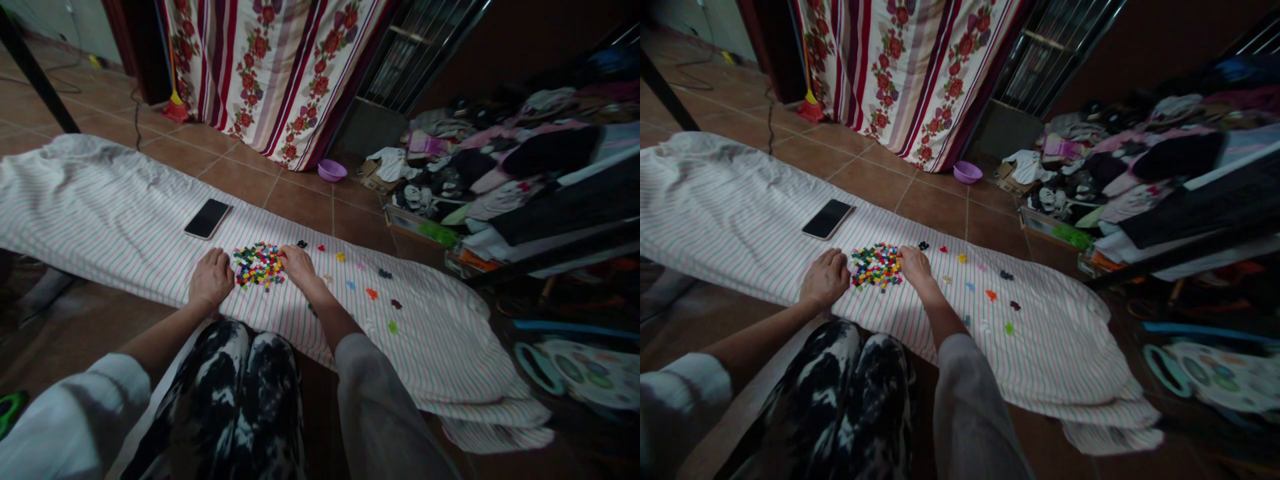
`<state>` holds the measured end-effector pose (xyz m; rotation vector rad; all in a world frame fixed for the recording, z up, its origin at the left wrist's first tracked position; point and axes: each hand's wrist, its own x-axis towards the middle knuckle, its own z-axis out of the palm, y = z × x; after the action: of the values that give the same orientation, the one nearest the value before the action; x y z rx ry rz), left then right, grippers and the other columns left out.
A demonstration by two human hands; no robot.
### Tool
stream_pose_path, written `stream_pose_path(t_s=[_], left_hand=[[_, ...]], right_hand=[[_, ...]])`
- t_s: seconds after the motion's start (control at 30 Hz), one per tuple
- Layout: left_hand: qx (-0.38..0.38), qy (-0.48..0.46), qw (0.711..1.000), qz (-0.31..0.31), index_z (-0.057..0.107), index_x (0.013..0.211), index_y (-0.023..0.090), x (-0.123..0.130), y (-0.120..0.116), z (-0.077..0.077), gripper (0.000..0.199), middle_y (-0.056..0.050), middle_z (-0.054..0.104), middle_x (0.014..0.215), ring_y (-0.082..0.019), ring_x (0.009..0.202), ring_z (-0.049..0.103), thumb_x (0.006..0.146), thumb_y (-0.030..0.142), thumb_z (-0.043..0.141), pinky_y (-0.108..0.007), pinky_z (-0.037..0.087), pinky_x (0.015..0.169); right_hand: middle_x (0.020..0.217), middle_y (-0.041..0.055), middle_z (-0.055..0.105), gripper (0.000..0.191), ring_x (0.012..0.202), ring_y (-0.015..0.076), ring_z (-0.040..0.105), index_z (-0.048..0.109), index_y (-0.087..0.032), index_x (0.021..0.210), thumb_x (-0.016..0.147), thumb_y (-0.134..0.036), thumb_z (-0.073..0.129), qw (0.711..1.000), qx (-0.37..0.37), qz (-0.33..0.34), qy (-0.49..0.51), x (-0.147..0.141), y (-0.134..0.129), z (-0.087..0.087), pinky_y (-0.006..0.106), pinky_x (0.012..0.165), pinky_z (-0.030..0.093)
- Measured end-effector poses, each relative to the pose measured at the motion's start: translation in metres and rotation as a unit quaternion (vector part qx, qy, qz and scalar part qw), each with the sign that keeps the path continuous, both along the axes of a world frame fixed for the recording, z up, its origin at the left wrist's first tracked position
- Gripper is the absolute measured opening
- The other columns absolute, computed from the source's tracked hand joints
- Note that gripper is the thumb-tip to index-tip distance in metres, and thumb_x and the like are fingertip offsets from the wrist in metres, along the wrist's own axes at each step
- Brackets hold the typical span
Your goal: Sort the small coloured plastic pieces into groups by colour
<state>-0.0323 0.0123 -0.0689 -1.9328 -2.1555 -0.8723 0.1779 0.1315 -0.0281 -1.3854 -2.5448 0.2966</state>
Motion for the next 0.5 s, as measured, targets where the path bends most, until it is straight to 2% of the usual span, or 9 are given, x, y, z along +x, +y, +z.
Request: stream_pose_path(t_s=[0.27, 0.4, 0.5], left_hand=[[0.006, 0.005, 1.0, 0.0, 0.06, 0.101, 0.015, 0.001, 0.0, 0.0, 0.025, -0.018, 0.061, 0.122, -0.031, 0.124, 0.05, 0.084, 0.02, 0.043, -0.048, 0.04, 0.105], [-0.006, -0.004, 1.0, 0.0, 0.06, 0.101, 0.013, 0.001, 0.0, 0.003, 0.026, -0.019, 0.06, 0.123, -0.031, 0.125, 0.049, 0.084, 0.02, 0.042, -0.047, 0.039, 0.107], [-0.012, -0.008, 1.0, 0.002, 0.061, 0.102, 0.012, 0.001, 0.0, 0.003, 0.027, -0.02, 0.059, 0.125, -0.031, 0.126, 0.049, 0.084, 0.02, 0.043, -0.046, 0.038, 0.108]], right_hand=[[0.097, 0.0048, 0.065, 0.026, 0.094, 0.0178, 0.057, 0.068, -0.022, 0.099, 0.089, -0.015, 0.045, 0.995, 0.035, -0.007, 0.097, 0.005, 0.004, -0.012, 0.028, 0.088, 0.043], [0.098, 0.0076, 0.064, 0.03, 0.097, 0.019, 0.058, 0.07, -0.019, 0.095, 0.086, -0.011, 0.042, 0.986, 0.053, -0.052, 0.152, 0.016, 0.017, -0.013, 0.029, 0.092, 0.043], [0.096, 0.0091, 0.065, 0.031, 0.099, 0.0211, 0.057, 0.071, -0.017, 0.093, 0.083, -0.011, 0.042, 0.978, 0.065, -0.116, 0.163, 0.035, 0.032, -0.013, 0.032, 0.095, 0.043]])
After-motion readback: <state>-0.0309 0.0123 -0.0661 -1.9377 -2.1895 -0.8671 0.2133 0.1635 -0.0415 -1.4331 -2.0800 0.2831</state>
